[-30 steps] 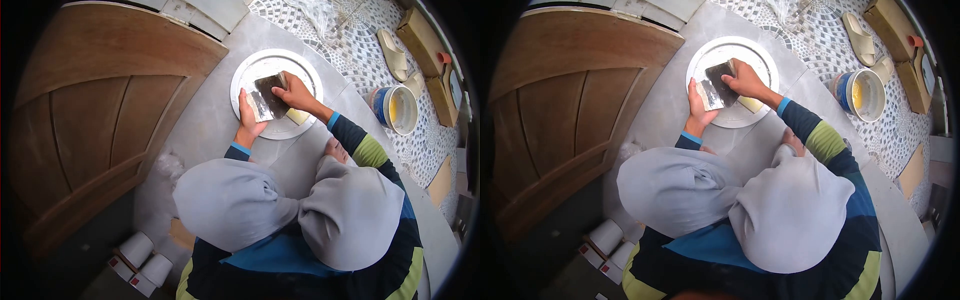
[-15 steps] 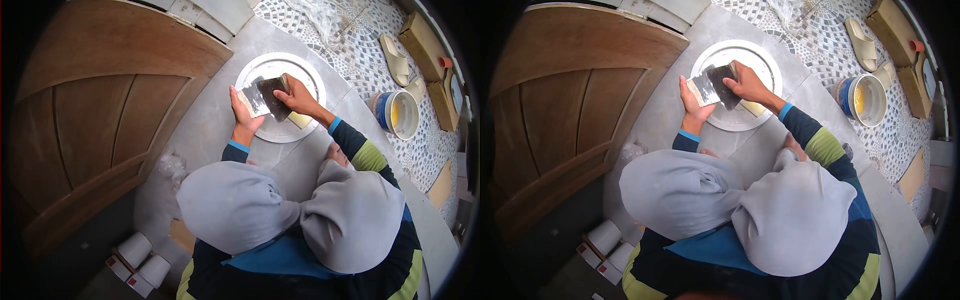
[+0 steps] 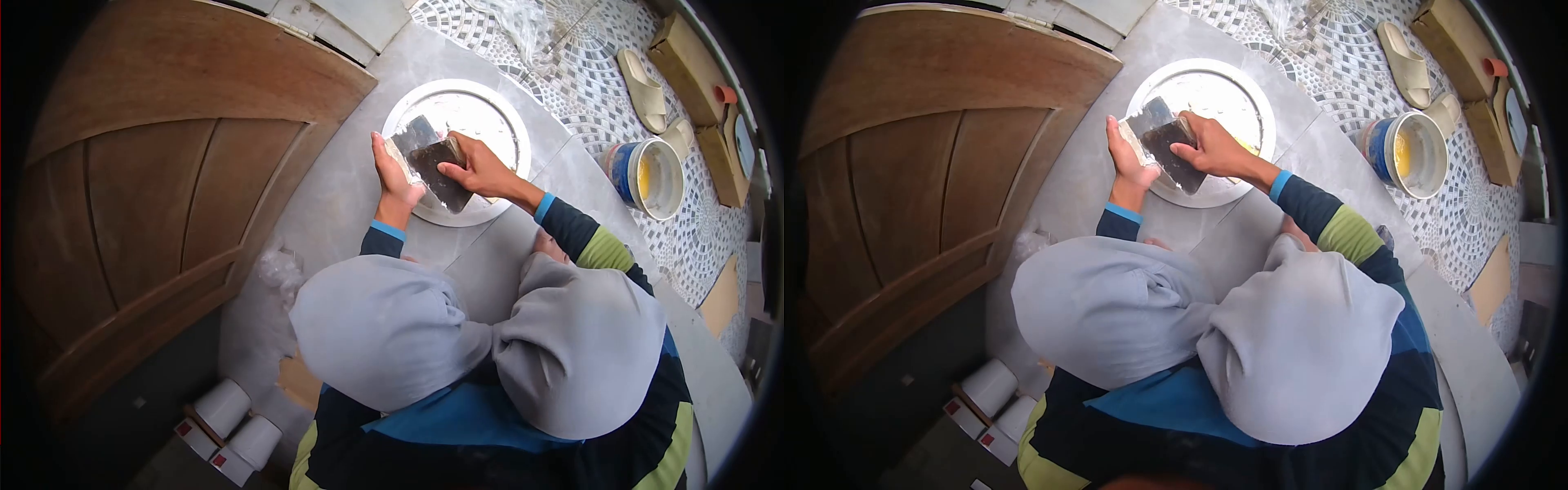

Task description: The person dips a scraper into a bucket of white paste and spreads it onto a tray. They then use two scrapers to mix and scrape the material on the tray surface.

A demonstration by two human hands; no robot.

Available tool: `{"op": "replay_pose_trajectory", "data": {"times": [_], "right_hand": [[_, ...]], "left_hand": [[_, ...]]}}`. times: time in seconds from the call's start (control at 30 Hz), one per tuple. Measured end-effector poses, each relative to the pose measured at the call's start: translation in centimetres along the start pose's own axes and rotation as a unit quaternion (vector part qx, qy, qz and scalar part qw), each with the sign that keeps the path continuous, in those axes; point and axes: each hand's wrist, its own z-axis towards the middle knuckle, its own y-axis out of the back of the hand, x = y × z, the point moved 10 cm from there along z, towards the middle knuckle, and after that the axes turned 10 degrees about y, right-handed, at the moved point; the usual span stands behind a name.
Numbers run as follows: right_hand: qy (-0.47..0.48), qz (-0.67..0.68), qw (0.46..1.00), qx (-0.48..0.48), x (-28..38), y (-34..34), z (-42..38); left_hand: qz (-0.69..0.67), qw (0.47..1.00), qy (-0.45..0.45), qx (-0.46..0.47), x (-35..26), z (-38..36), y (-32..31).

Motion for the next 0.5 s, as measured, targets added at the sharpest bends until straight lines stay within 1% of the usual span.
{"op": "replay_pose_trajectory", "data": {"times": [0.03,0.07,0.13,0.17,0.2,0.23,0.27,0.33,0.4,0.43,0.47,0.5], "right_hand": [[-0.085,-0.004,0.995,0.061,-0.9,-0.2,0.1],[-0.098,-0.017,0.994,0.037,-1.8,1.1,0.7],[-0.064,0.030,0.997,-0.030,-2.0,1.3,0.7],[-0.004,0.008,0.999,-0.032,-1.0,0.9,0.4],[0.048,-0.009,0.998,-0.037,0.6,0.1,-0.3],[-0.086,0.045,0.995,0.024,-1.7,-0.5,-0.5],[-0.104,0.113,0.987,-0.047,-3.4,0.5,-0.2],[-0.057,0.061,0.994,-0.065,-2.1,1.0,0.5],[-0.058,0.058,0.996,-0.024,-0.9,-0.5,-0.4],[-0.091,0.020,0.996,0.015,-0.6,-0.1,-0.1],[-0.116,-0.066,0.991,0.001,0.0,1.6,0.5],[-0.094,-0.116,0.988,-0.041,0.4,2.6,0.8]], "left_hand": [[0.001,1.000,0.007,-0.009,0.0,-0.2,0.2],[0.002,1.000,0.007,-0.009,-0.1,-0.1,0.1],[-0.004,1.000,-0.003,-0.007,-0.2,0.3,0.0],[0.034,0.999,-0.012,-0.001,-0.5,0.3,0.0],[0.034,0.999,-0.007,-0.005,-0.1,0.2,0.0],[0.005,1.000,-0.014,-0.018,-0.1,0.2,0.2],[-0.024,0.999,-0.025,-0.028,-0.3,0.2,0.3],[-0.033,0.998,-0.041,-0.036,-0.8,0.5,0.2],[0.092,0.993,-0.074,-0.012,-1.6,0.4,0.6],[0.054,0.993,-0.090,-0.058,-1.4,0.3,1.2],[0.056,0.993,-0.090,-0.060,-1.4,-0.1,1.0],[0.047,0.991,-0.116,-0.049,-2.1,-0.3,0.4]]}}
